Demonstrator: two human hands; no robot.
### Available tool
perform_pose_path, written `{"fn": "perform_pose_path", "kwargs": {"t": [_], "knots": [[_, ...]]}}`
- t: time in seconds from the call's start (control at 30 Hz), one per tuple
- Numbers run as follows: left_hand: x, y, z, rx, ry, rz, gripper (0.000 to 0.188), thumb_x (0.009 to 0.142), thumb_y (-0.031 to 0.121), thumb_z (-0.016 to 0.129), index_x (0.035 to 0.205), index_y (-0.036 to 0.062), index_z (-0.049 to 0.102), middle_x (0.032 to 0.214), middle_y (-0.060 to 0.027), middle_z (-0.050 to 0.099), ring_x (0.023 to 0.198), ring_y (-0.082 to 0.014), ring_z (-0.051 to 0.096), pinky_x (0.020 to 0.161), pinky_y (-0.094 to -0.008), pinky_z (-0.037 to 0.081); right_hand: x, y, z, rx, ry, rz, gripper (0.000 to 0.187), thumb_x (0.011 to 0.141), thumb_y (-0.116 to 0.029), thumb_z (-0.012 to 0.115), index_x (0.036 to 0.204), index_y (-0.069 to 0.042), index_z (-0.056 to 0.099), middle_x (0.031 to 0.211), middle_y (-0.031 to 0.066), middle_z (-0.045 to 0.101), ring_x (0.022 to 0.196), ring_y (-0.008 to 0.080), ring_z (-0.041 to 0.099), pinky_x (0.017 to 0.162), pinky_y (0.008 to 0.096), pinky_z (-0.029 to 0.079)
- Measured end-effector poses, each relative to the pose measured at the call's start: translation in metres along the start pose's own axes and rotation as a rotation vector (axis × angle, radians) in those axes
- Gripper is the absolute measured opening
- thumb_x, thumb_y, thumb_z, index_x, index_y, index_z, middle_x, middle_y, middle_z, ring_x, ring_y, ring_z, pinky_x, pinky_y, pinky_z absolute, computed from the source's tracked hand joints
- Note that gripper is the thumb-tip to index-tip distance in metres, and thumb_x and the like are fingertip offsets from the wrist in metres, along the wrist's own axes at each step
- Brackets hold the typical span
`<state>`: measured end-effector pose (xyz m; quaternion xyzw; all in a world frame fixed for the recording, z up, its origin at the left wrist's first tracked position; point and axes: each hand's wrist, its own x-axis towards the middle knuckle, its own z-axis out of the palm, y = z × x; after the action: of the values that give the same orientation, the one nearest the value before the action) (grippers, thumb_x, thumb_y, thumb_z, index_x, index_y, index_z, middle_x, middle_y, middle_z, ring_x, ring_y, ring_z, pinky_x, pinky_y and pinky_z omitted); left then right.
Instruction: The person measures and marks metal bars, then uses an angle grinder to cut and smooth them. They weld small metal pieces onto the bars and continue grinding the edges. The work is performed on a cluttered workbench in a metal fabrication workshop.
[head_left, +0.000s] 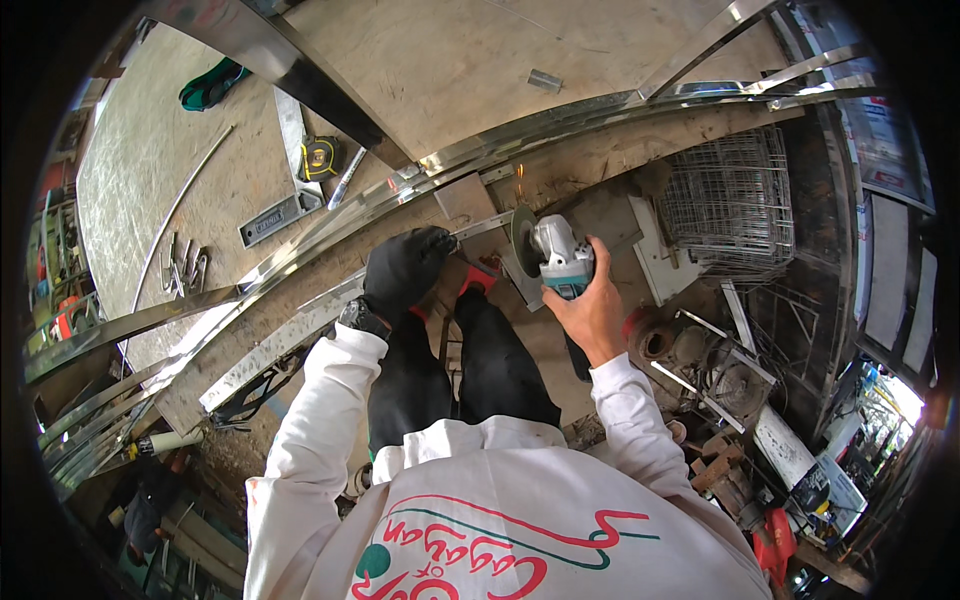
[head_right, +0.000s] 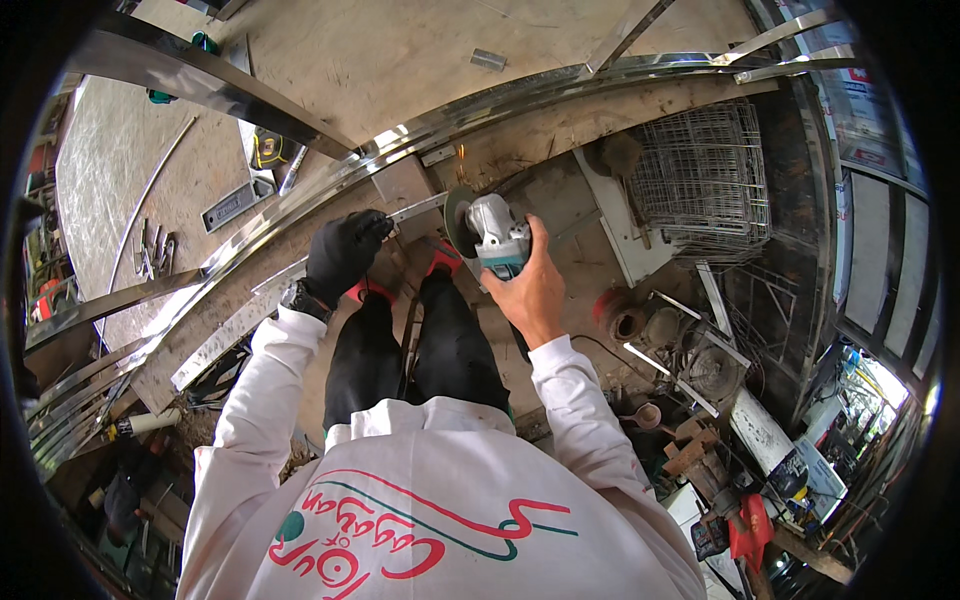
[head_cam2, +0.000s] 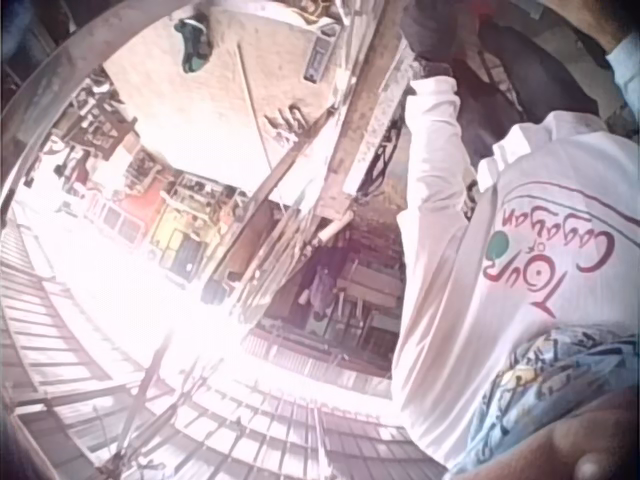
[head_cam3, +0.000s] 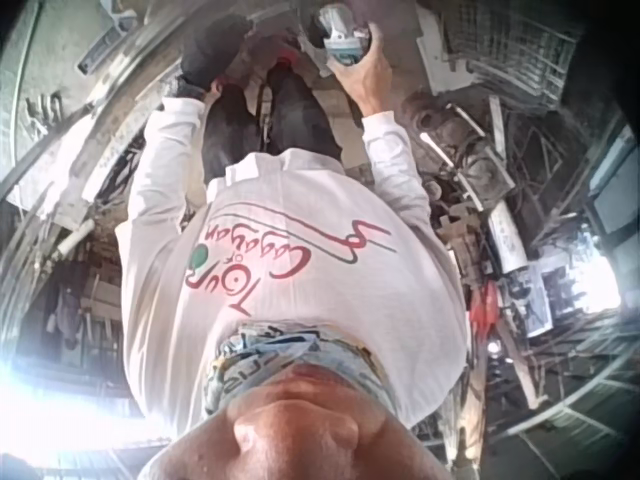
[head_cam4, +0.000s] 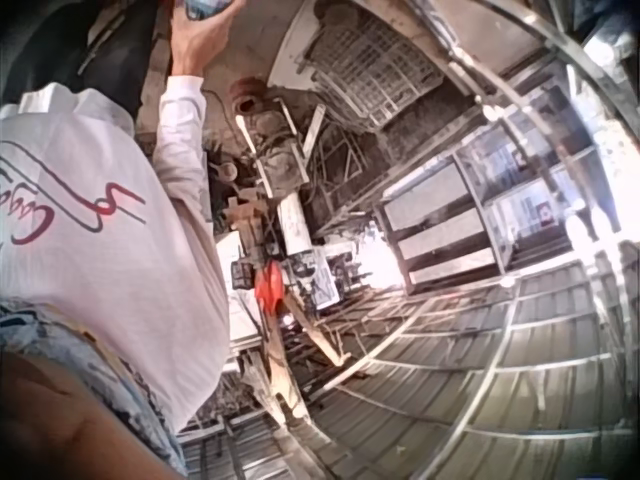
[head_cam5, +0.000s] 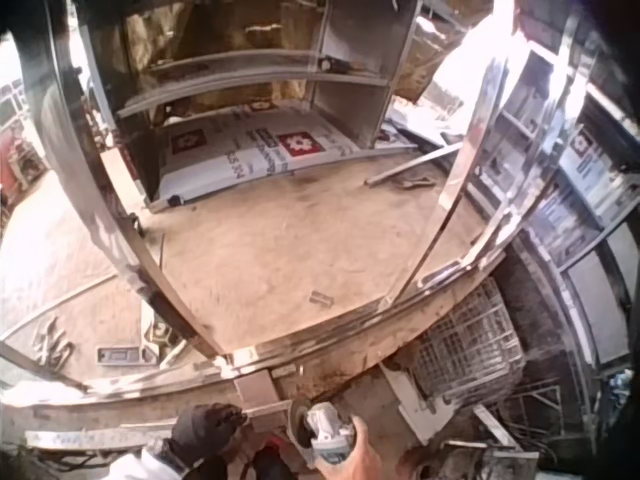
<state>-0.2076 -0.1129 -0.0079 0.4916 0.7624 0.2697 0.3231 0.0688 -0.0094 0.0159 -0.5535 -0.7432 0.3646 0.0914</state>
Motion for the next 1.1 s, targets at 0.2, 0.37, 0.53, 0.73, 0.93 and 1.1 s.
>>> {"fn": "perform_pose_path", "kwargs": {"t": [0.2,0.37,0.53,0.73,0.93,1.1], "knots": [[-0.007,-0.005,0.011,0.267,0.125,0.173,0.016,0.095,0.027,0.069,0.107,0.017,0.074,0.09,-0.009,0.072,0.079,-0.0355,0.071,0.067,-0.0461,0.056,0.002,-0.003,-0.016,-0.015,-0.013,-0.005,0.093,0.074,-0.025,0.087,0.151,-0.014,0.036,0.12,0.0266,0.069,0.106,0.0474,0.069,0.09,0.0507,0.055],[-0.008,-0.022,0.017,0.407,0.11,0.267,0.025,0.089,0.021,0.071,0.114,0.0195,0.07,0.091,-0.006,0.069,0.08,-0.0314,0.069,0.066,-0.0441,0.054,0.005,0.001,-0.016,0.012,-0.103,0.048,0.093,0.074,-0.025,0.088,0.151,-0.014,0.036,0.115,0.0266,0.071,0.104,0.0476,0.07,0.09,0.0501,0.055],[-0.009,-0.025,0.021,0.547,0.115,0.339,0.032,0.086,0.018,0.071,0.118,0.0201,0.068,0.095,-0.0035,0.067,0.086,-0.0278,0.068,0.07,-0.0434,0.052,0.003,-0.003,-0.024,-0.013,-0.105,0.057,0.094,0.074,-0.026,0.088,0.151,-0.014,0.035,0.116,0.0278,0.07,0.106,0.0481,0.069,0.09,0.0503,0.054],[0.001,-0.031,0.025,0.612,0.175,0.466,0.031,0.088,0.023,0.068,0.119,0.0209,0.069,0.091,-0.0038,0.062,0.084,-0.027,0.065,0.072,-0.045,0.049,0.011,0.005,-0.023,-0.062,-0.12,0.102,0.095,0.074,-0.029,0.089,0.151,-0.014,0.036,0.116,0.0287,0.07,0.107,0.0498,0.067,0.09,0.0526,0.053],[-0.004,-0.05,0.051,0.344,-0.153,0.056,0.027,0.094,0.022,0.061,0.116,0.008,0.066,0.105,-0.0152,0.065,0.101,-0.0376,0.064,0.085,-0.0504,0.049,-0.001,-0.003,-0.017,-0.04,-0.048,-0.06,0.089,0.075,-0.025,0.092,0.148,-0.005,0.044,0.141,0.0224,0.057,0.129,0.0383,0.059,0.108,0.0452,0.047],[-0.012,-0.025,0.062,0.245,0.126,0.122,0.022,0.092,0.03,0.062,0.088,0.0097,0.071,0.092,-0.0162,0.064,0.088,-0.0365,0.066,0.081,-0.0523,0.051,-0.012,0.052,-0.005,0.0,-0.031,-0.069,0.09,0.084,-0.022,0.086,0.157,-0.007,0.036,0.154,0.0234,0.047,0.139,0.0393,0.05,0.113,0.0492,0.041]]}}
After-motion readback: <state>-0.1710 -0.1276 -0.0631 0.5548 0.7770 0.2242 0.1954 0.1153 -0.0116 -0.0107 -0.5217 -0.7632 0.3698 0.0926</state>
